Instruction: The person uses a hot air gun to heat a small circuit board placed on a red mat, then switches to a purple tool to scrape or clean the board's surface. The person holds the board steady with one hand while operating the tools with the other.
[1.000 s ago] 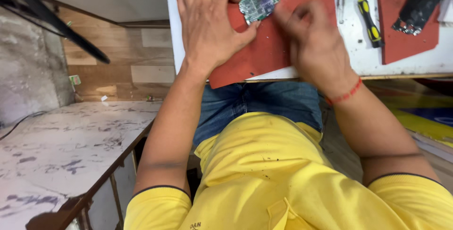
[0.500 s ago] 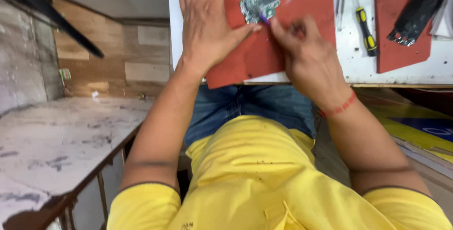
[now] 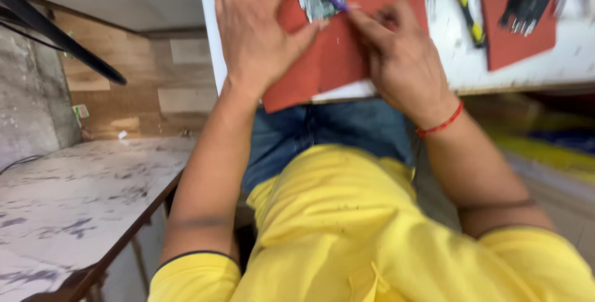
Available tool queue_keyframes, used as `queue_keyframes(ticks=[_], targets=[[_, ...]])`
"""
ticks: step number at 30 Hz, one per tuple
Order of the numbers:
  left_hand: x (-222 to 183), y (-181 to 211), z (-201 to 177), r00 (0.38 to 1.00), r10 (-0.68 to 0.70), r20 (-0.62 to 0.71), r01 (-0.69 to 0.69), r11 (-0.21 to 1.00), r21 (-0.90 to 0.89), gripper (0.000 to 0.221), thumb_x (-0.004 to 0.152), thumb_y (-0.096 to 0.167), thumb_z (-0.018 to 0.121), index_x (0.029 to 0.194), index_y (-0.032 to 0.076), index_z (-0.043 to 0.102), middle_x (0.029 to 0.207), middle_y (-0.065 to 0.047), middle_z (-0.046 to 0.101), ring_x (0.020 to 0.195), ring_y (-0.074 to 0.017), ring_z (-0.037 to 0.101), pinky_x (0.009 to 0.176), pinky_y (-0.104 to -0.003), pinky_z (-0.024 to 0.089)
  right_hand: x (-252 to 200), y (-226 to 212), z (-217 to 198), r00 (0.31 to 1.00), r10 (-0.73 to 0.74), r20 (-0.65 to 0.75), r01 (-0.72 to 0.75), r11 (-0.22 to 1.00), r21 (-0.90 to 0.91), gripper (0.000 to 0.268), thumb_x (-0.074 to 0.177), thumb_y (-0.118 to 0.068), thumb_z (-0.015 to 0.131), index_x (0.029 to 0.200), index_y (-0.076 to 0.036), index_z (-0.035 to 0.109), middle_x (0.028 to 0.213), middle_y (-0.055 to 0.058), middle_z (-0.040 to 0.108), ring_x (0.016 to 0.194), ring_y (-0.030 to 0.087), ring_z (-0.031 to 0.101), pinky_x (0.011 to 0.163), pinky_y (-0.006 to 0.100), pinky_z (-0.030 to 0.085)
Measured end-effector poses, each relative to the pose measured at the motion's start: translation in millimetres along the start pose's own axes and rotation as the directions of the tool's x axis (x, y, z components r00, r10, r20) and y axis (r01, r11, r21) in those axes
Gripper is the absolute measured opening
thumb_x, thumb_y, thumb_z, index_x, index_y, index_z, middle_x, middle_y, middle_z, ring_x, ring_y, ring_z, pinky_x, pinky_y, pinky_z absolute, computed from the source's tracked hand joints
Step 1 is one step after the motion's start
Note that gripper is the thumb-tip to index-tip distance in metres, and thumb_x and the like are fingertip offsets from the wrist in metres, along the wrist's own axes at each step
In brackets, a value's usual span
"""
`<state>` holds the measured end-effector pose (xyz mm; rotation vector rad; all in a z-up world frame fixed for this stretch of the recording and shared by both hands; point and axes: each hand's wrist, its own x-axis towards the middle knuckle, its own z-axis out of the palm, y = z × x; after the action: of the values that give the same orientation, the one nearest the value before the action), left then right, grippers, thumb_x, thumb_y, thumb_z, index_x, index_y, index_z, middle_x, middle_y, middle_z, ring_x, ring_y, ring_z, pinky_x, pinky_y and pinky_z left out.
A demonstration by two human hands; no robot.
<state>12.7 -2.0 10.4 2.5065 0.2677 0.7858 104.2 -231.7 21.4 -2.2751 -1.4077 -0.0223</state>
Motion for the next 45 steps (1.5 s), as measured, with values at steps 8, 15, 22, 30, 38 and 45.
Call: queue_keyframes(ticks=[8, 15, 22, 30, 38, 45], targets=[[-19.5, -1.1, -1.3, 0.998, -0.034, 0.06, 0.037, 0.998, -0.051, 0.041, 0.073, 0.031, 0.095, 0.101, 0.014, 0.071, 0.118, -0.004, 0.054, 0.122, -0.0269, 0.048, 0.103, -0.047, 0.039, -2.2, -13.4, -3.9, 0.997, 0.061, -0.042, -0.064, 0.995, -0.073, 0.053, 0.097, 0.008, 0.061, 0.147, -0.011, 0.063, 0.119, 0.016, 0.057, 0.092, 0.036, 0.065, 0.073, 0.043, 0.055], [-12.3, 2.7, -3.8, 0.997, -0.05, 0.05, 0.053, 0.997, -0.055, 0.041, 0.073, 0.034, 0.098, 0.097, 0.015, 0.071, 0.116, -0.003, 0.054, 0.119, -0.0278, 0.048, 0.101, -0.045, 0.038, 17.8, -22.2, -15.6, 0.998, 0.056, 0.017, -0.055, 0.997, -0.045, 0.056, 0.097, 0.007, 0.059, 0.149, -0.012, 0.06, 0.117, 0.014, 0.059, 0.087, 0.035, 0.066, 0.069, 0.044, 0.055], [-8.0, 0.9, 2.5, 0.999, -0.045, 0.027, 0.046, 0.998, -0.052, 0.042, 0.071, 0.033, 0.098, 0.095, 0.014, 0.07, 0.115, -0.004, 0.054, 0.119, -0.0285, 0.048, 0.101, -0.044, 0.039, 4.4, 0.5, -3.1, 0.998, 0.026, 0.049, -0.024, 0.999, -0.043, 0.06, 0.091, 0.009, 0.059, 0.146, -0.016, 0.063, 0.114, 0.016, 0.058, 0.078, 0.036, 0.065, 0.064, 0.045, 0.054], [-5.3, 2.8, -2.6, 0.997, -0.056, 0.05, 0.055, 0.998, 0.023, 0.047, 0.072, 0.035, 0.095, 0.101, 0.013, 0.066, 0.12, -0.007, 0.051, 0.123, -0.0307, 0.045, 0.103, -0.046, 0.037, 4.9, -2.9, 0.2, 1.0, 0.011, 0.002, -0.011, 1.0, -0.025, 0.061, 0.091, 0.009, 0.061, 0.148, -0.013, 0.062, 0.116, 0.018, 0.057, 0.085, 0.037, 0.065, 0.07, 0.045, 0.055], [-12.0, 6.2, -5.2, 0.987, -0.08, 0.136, 0.06, 0.988, 0.142, 0.055, 0.074, 0.043, 0.093, 0.103, 0.011, 0.059, 0.12, -0.013, 0.046, 0.125, -0.0369, 0.039, 0.104, -0.052, 0.032, 2.0, -17.5, 1.1, 0.997, 0.024, 0.078, -0.025, 1.0, 0.008, 0.056, 0.091, 0.005, 0.063, 0.144, -0.011, 0.065, 0.114, 0.015, 0.06, 0.08, 0.036, 0.065, 0.068, 0.045, 0.055], [-8.2, 7.9, -5.1, 0.991, -0.108, 0.083, 0.108, 0.994, 0.015, 0.046, 0.066, 0.038, 0.093, 0.09, 0.014, 0.062, 0.119, -0.009, 0.046, 0.122, -0.0321, 0.041, 0.103, -0.049, 0.033, 4.5, -19.1, -3.2, 0.995, 0.077, 0.056, -0.079, 0.996, 0.029, 0.057, 0.092, 0.006, 0.061, 0.145, -0.014, 0.064, 0.113, 0.016, 0.059, 0.078, 0.038, 0.064, 0.066, 0.047, 0.053]])
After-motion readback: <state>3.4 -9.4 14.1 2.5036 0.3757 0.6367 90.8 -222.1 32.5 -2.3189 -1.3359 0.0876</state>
